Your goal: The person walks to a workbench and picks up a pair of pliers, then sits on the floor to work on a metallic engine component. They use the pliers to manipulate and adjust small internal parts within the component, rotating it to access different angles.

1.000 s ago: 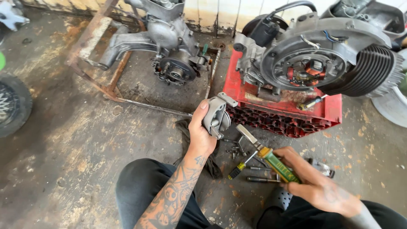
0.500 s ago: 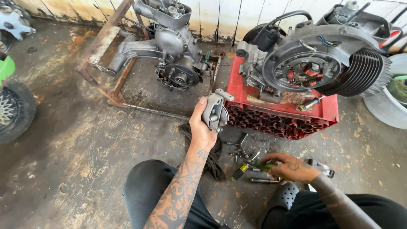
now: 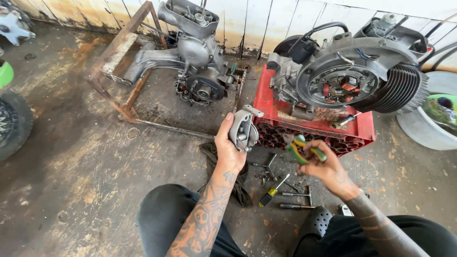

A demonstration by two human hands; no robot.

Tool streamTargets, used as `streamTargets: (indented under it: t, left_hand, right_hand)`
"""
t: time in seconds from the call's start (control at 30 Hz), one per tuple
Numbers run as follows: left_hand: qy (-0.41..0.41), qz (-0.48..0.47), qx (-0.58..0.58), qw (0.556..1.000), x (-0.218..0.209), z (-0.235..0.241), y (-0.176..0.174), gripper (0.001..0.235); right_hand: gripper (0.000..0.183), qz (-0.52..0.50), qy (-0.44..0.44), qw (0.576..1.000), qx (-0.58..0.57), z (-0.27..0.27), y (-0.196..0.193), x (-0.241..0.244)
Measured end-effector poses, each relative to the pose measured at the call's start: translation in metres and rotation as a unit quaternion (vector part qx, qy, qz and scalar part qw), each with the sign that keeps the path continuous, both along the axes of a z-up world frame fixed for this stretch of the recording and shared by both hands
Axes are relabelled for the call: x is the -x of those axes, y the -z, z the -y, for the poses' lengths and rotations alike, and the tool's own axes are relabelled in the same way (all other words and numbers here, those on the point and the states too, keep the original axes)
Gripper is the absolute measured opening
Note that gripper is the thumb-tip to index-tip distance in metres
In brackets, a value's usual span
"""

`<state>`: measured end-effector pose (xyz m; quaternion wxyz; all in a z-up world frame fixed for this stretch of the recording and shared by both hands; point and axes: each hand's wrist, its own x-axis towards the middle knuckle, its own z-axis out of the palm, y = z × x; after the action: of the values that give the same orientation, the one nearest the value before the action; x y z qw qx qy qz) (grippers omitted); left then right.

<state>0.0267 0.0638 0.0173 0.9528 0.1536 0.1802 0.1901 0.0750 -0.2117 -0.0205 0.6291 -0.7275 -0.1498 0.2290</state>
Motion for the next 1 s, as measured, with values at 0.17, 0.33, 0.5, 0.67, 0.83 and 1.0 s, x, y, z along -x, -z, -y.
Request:
streamTargets:
  t: [0.17,0.33,0.5,0.67,0.83,1.0]
  left_hand:
    - [0.036,-0.002,-0.018,0.999,0.004,0.004,0.006,0.032]
    - [0.092,0.024,-0.034,0.995,-0.001,0.012,0.030,0.038]
    - [0.111,0.046,-0.013,0.993,-0.020,0.038,0.011,0.037]
    - [0.149,0.064,-0.165,0.973,-0.032,0.058,-0.029,0.048]
    - [0.175,0.057,-0.175,0.967,-0.017,0.080,-0.033,0.048]
    - [0.256,0.072,-0.169,0.949,0.015,0.090,-0.010,0.044]
  right_hand:
    - [0.069,0.211,0.042,0.975,0.052,0.006,-0.071,-0.016]
    - [0.039,0.536,0.112,0.836,0.018,-0.008,-0.159,-0.023]
    - [0.033,0.422,0.201,0.868,-0.170,-0.012,-0.193,-0.022]
    - [0.023,0.189,0.143,0.910,-0.341,-0.022,-0.221,-0.010]
    - [0.017,0.127,0.142,0.900,-0.392,-0.012,-0.214,0.000]
    - [0.021,0.132,0.184,0.891,-0.394,0.010,-0.203,0.019]
